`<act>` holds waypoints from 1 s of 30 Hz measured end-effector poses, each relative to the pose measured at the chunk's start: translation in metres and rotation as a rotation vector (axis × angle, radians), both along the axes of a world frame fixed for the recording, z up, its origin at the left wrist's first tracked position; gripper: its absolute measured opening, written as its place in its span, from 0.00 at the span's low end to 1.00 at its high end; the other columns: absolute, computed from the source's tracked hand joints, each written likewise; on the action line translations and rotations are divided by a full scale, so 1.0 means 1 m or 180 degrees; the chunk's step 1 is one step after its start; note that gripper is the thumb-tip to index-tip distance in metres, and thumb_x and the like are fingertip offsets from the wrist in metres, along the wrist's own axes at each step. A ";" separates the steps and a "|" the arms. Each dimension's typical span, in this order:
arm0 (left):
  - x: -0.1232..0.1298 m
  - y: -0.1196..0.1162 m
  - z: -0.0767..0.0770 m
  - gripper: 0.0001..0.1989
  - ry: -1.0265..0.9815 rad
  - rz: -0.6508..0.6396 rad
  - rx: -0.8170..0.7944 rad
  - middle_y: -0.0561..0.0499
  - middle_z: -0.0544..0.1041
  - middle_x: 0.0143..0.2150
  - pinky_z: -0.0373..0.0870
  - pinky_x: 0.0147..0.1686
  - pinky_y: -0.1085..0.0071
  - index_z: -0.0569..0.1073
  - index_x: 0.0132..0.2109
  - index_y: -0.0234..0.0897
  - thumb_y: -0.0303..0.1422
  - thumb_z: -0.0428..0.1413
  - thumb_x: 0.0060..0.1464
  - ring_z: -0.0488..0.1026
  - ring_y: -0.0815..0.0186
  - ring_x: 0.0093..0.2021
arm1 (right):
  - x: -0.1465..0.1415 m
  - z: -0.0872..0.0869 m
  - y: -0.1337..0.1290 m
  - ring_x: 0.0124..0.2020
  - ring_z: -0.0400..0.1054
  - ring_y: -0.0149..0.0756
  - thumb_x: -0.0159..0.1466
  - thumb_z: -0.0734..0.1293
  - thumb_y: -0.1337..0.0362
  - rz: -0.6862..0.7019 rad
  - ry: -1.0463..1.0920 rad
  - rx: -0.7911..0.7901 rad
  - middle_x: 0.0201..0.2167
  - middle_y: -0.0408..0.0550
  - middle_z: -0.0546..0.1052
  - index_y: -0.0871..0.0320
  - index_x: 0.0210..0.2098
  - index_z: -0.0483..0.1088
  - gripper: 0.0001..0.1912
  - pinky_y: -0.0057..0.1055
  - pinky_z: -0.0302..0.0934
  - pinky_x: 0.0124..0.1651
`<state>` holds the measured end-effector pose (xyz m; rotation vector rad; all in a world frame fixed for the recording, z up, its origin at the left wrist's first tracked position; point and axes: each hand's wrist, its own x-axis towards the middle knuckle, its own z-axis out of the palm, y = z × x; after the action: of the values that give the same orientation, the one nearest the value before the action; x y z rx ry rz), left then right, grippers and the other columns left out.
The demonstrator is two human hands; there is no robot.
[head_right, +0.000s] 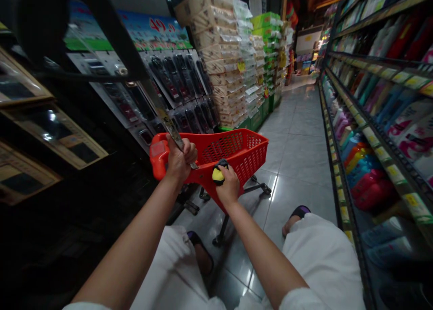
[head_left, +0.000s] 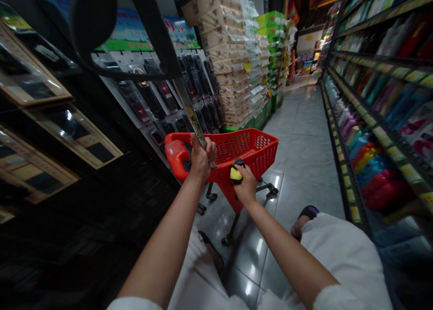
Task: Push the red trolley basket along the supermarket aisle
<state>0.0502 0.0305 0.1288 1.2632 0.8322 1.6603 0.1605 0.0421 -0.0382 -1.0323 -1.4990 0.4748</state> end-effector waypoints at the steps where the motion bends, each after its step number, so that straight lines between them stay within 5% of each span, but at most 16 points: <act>1: -0.001 0.001 0.000 0.36 0.0000 0.0005 0.0003 0.59 0.47 0.14 0.36 0.15 0.72 0.54 0.18 0.38 0.66 0.48 0.51 0.41 0.76 0.14 | -0.004 0.002 -0.005 0.53 0.71 0.45 0.52 0.65 0.76 0.0114 0.0098 0.0078 0.51 0.52 0.75 0.55 0.51 0.74 0.28 0.39 0.66 0.56; 7: 0.000 0.002 0.000 0.36 -0.0021 0.0070 -0.0041 0.59 0.46 0.14 0.36 0.16 0.72 0.53 0.18 0.39 0.68 0.46 0.50 0.42 0.76 0.14 | -0.015 -0.003 -0.024 0.58 0.68 0.44 0.57 0.66 0.73 0.0510 0.0445 0.0440 0.54 0.53 0.72 0.53 0.56 0.72 0.28 0.40 0.63 0.61; 13: 0.003 0.000 -0.001 0.36 -0.0034 0.0113 -0.0036 0.59 0.47 0.15 0.37 0.16 0.71 0.54 0.19 0.39 0.69 0.47 0.47 0.43 0.75 0.15 | -0.033 0.018 -0.032 0.60 0.64 0.45 0.58 0.65 0.73 0.0396 0.0229 0.0700 0.56 0.53 0.67 0.50 0.56 0.72 0.27 0.42 0.60 0.62; 21: 0.001 0.003 -0.002 0.36 -0.0014 0.0035 0.0036 0.60 0.48 0.15 0.37 0.16 0.72 0.54 0.19 0.39 0.69 0.49 0.47 0.43 0.76 0.15 | -0.024 -0.044 -0.031 0.44 0.69 0.42 0.53 0.66 0.73 -0.0033 0.0016 -0.0092 0.42 0.48 0.68 0.53 0.40 0.71 0.16 0.38 0.67 0.48; 27: 0.000 0.005 -0.004 0.36 -0.0038 0.0041 0.0057 0.60 0.48 0.15 0.36 0.16 0.72 0.55 0.19 0.39 0.68 0.49 0.47 0.42 0.77 0.14 | -0.040 -0.008 -0.033 0.61 0.62 0.48 0.57 0.65 0.70 0.0132 0.0030 0.0564 0.56 0.58 0.65 0.54 0.64 0.54 0.36 0.47 0.60 0.61; 30: 0.000 0.006 -0.004 0.36 -0.0098 0.0029 0.0021 0.60 0.48 0.15 0.36 0.16 0.72 0.55 0.19 0.38 0.68 0.48 0.48 0.43 0.77 0.14 | -0.039 -0.019 -0.029 0.61 0.61 0.49 0.56 0.64 0.72 0.0272 0.0017 0.0724 0.56 0.58 0.63 0.55 0.61 0.58 0.33 0.49 0.59 0.62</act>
<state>0.0503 0.0369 0.1246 1.2370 0.8156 1.6869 0.1214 0.0126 -0.0575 -0.7912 -1.5571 0.3568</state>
